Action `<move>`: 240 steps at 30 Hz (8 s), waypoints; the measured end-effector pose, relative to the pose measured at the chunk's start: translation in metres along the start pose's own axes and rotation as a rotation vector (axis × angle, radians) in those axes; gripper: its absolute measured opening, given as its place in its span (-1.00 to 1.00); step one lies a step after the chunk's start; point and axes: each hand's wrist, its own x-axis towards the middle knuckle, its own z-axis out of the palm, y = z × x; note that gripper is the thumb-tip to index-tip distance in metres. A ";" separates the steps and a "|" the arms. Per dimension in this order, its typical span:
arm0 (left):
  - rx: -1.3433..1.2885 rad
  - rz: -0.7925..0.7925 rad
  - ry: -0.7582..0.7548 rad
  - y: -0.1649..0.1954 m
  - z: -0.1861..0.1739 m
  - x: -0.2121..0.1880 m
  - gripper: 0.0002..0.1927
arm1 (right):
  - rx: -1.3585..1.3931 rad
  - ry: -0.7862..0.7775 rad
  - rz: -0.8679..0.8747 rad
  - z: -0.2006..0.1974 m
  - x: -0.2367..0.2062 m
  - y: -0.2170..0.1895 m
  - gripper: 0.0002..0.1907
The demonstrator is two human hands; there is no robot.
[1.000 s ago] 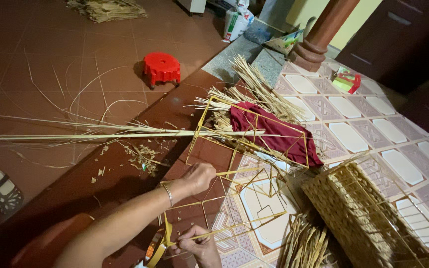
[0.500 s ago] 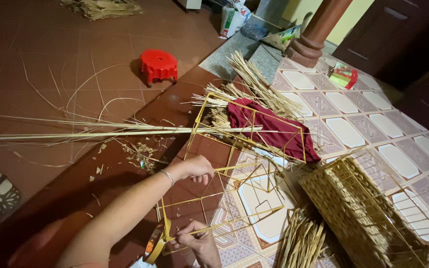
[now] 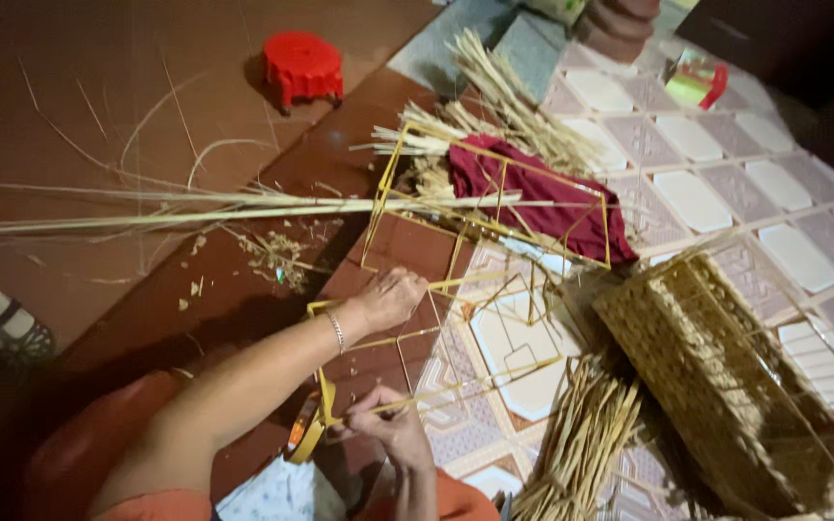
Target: The person sits on the floor and weaves thin bamboo strips into a rectangular basket frame. They repeatedly wrap and secure the strips using tape and cut excess material with scissors.
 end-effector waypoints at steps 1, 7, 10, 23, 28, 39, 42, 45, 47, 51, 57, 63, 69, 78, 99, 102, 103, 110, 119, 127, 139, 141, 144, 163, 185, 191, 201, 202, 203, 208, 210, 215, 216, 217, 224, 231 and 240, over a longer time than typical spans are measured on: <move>0.092 0.056 -0.044 0.003 -0.004 0.000 -0.88 | 0.019 0.000 0.000 0.000 -0.001 0.001 -0.89; 0.058 -0.278 -0.436 0.015 -0.036 0.025 -0.85 | 0.038 0.000 -0.046 0.007 -0.005 -0.004 -0.87; -0.373 -0.595 -0.384 0.006 -0.036 0.049 -0.72 | -0.024 -0.009 -0.054 0.010 -0.006 -0.007 -0.87; -0.954 -0.831 -0.553 0.006 0.042 0.104 -0.80 | 0.240 0.557 -0.465 -0.066 -0.044 -0.032 -0.81; -1.154 -0.846 -0.427 0.002 0.041 0.091 -0.86 | 0.237 0.688 -0.373 -0.048 -0.032 -0.040 -0.81; 0.048 0.144 -0.016 0.041 0.020 0.066 -0.86 | 0.285 0.622 -0.427 -0.049 -0.030 -0.024 -0.82; 0.027 -0.068 -0.311 0.048 -0.001 0.084 -0.84 | 0.265 0.643 -0.440 -0.045 -0.030 -0.026 -0.80; -0.180 -0.394 -0.608 0.059 -0.009 0.110 -0.80 | 0.315 0.598 -0.428 -0.044 -0.030 -0.027 -0.79; -0.363 -0.427 -0.487 0.064 -0.006 0.119 -0.81 | 0.317 0.571 -0.430 -0.044 -0.032 -0.026 -0.79; -0.274 -0.272 -0.437 0.075 0.020 0.127 -0.84 | 0.314 0.551 -0.444 -0.045 -0.035 -0.022 -0.80; -0.011 0.071 -0.277 0.074 0.060 0.130 -0.87 | 0.260 0.527 -0.469 -0.039 -0.040 -0.022 -0.84; 0.069 0.176 -0.242 0.075 0.077 0.133 -0.88 | 0.244 0.530 -0.474 -0.030 -0.042 -0.029 -0.86; 0.227 0.224 -0.419 0.079 0.063 0.134 -0.82 | 0.308 0.595 -0.453 -0.029 -0.037 -0.035 -0.54; -0.237 -0.228 -0.587 0.058 -0.005 0.092 -0.51 | 0.342 0.559 -0.480 -0.034 -0.033 -0.019 -0.90; -0.225 -0.038 0.004 0.030 -0.148 -0.011 -0.72 | -0.081 0.703 -0.509 -0.041 -0.006 -0.012 -0.95; -0.311 -0.426 -0.054 0.005 -0.175 -0.075 -0.71 | -0.100 0.738 -0.526 -0.046 0.001 -0.007 -0.93; -0.338 -0.588 -0.092 -0.001 -0.179 -0.093 -0.69 | -0.092 0.720 -0.561 -0.047 0.004 -0.006 -0.93; -0.717 -0.693 -0.160 -0.014 -0.134 -0.154 -0.55 | -0.150 0.618 -0.511 -0.056 0.012 0.010 -0.72; -0.695 -0.797 -0.405 -0.013 -0.140 -0.151 -0.57 | -0.388 0.655 -0.348 -0.061 -0.017 0.035 -0.72; -0.443 -0.844 -0.525 -0.008 -0.134 -0.134 -0.71 | -0.338 0.736 -0.253 -0.062 -0.062 0.052 -0.71; -0.421 -0.941 -0.652 -0.012 -0.157 -0.159 -0.58 | -0.471 1.333 -0.478 -0.058 -0.202 0.055 -0.77; -0.472 -0.881 -0.592 -0.007 -0.163 -0.164 -0.60 | -0.232 1.382 -0.504 -0.075 -0.235 0.055 -0.82; -0.537 -0.943 -0.572 -0.001 -0.173 -0.169 -0.64 | -0.878 1.433 -0.209 -0.080 -0.280 0.077 -0.88; -0.686 -0.962 -0.504 -0.013 -0.135 -0.157 -0.71 | -1.371 1.124 0.401 -0.122 -0.263 0.089 -0.45; -0.520 -0.677 -0.318 -0.042 -0.123 -0.145 -0.75 | -0.032 0.586 -0.035 -0.049 -0.209 0.017 -0.45; -0.576 -0.771 -0.350 -0.046 -0.116 -0.139 -0.70 | -0.015 0.159 0.044 0.046 -0.060 0.041 -0.38; -0.504 -0.672 -0.303 -0.041 -0.119 -0.137 -0.72 | -0.315 0.107 -0.154 0.088 0.004 0.028 -0.12; -0.512 -0.687 -0.315 -0.039 -0.121 -0.136 -0.72 | -0.316 0.107 -0.167 0.086 0.008 0.030 -0.12; -0.517 -0.705 -0.326 -0.038 -0.124 -0.136 -0.72 | -0.316 0.104 -0.181 0.085 0.012 0.032 -0.13; -0.509 -0.719 -0.340 -0.029 -0.136 -0.134 -0.73 | -0.374 0.244 -0.155 0.093 0.021 0.037 -0.28; -0.512 -0.740 -0.359 -0.026 -0.140 -0.134 -0.74 | -0.380 0.314 -0.099 0.096 0.021 0.036 -0.37; -0.550 -0.781 -0.422 -0.020 -0.147 -0.129 -0.77 | -0.875 0.409 -0.291 0.101 0.021 0.033 -0.55; -0.537 -0.776 -0.426 -0.019 -0.148 -0.128 -0.78 | -0.902 0.434 -0.293 0.101 0.021 0.033 -0.57; -0.524 -0.773 -0.431 -0.019 -0.148 -0.129 -0.78 | -0.928 0.460 -0.294 0.100 0.022 0.034 -0.58; -0.349 -0.791 -0.613 -0.031 -0.143 -0.142 -0.88 | -0.858 0.293 -0.297 0.076 0.014 0.049 -0.51; -0.447 -0.594 -0.502 -0.042 -0.151 -0.150 -0.81 | -1.290 0.221 0.072 0.082 -0.013 0.106 -0.36; -0.663 -0.312 -0.154 -0.009 -0.143 -0.134 -0.82 | -1.527 0.171 -0.084 0.077 -0.034 0.146 -0.49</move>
